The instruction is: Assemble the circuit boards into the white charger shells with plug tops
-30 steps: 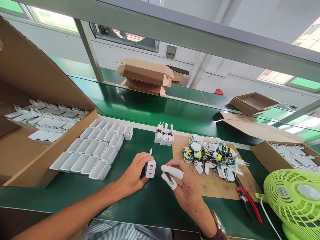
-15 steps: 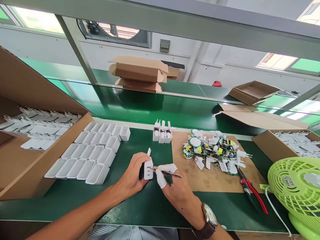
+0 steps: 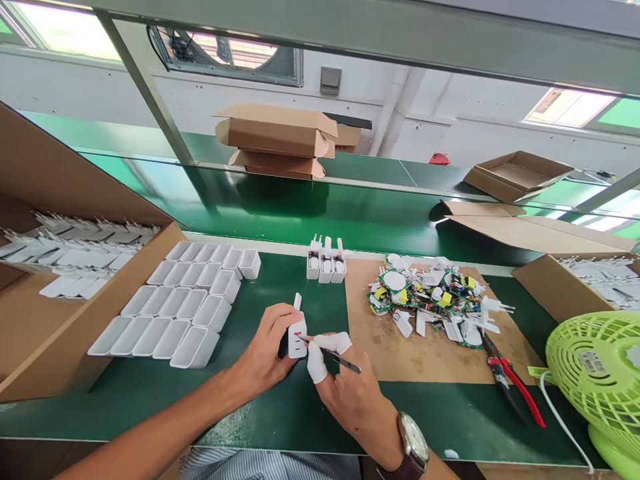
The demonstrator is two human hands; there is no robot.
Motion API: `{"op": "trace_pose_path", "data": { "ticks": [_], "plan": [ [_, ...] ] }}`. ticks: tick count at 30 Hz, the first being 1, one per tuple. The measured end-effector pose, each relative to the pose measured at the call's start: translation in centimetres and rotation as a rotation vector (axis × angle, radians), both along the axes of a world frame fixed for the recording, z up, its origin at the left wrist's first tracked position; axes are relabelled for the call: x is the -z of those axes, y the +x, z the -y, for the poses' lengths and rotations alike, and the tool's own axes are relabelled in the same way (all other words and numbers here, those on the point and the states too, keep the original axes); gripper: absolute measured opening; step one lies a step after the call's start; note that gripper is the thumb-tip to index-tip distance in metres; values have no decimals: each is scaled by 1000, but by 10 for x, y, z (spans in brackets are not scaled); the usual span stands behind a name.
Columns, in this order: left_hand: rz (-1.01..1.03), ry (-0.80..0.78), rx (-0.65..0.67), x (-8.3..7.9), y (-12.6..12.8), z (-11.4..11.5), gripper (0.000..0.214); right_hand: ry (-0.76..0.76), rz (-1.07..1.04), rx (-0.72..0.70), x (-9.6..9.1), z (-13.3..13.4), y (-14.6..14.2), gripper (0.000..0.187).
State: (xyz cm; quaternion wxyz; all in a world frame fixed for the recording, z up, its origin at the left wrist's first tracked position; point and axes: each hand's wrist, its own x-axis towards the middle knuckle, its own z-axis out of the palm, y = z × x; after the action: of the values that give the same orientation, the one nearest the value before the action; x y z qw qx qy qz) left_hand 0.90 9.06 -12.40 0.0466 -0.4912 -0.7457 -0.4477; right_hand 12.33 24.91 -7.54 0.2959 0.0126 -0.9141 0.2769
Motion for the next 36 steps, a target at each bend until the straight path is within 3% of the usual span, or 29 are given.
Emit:
{"op": "trace_pose_path", "data": {
  "ticks": [6,9,15,17,22,25,28,33,36],
  "plan": [
    [-38,-23,-12,0,1,2,60,-94,-44,-112,2,8,10,32],
    [-38,-34,-10,-1,1,2,60,-29,-117,-163,6,9,14,44],
    [-54,-16,-18,-3,2,1,58,-147,10,-29,0,7,6,17],
    [-50,-21,-29,-3,3,1,58,-157,30,-13,-3,7,3,16],
    [-49,-32,-31,-1,2,1,61,48,-101,-210,5,7,12,44],
    [-52,-28,-36,-1,2,1,62,188,-131,-239,12,8,17,53],
    [-49,-22,-34,-1,2,1,62,125,-122,-218,7,10,15,45],
    [-31,-11,-39,-2,2,0,58,-131,-88,6,-15,-2,9,15],
    [-15,-10,-38,-3,2,0,58,-10,-83,-1,-16,-33,16,18]
  ]
}}
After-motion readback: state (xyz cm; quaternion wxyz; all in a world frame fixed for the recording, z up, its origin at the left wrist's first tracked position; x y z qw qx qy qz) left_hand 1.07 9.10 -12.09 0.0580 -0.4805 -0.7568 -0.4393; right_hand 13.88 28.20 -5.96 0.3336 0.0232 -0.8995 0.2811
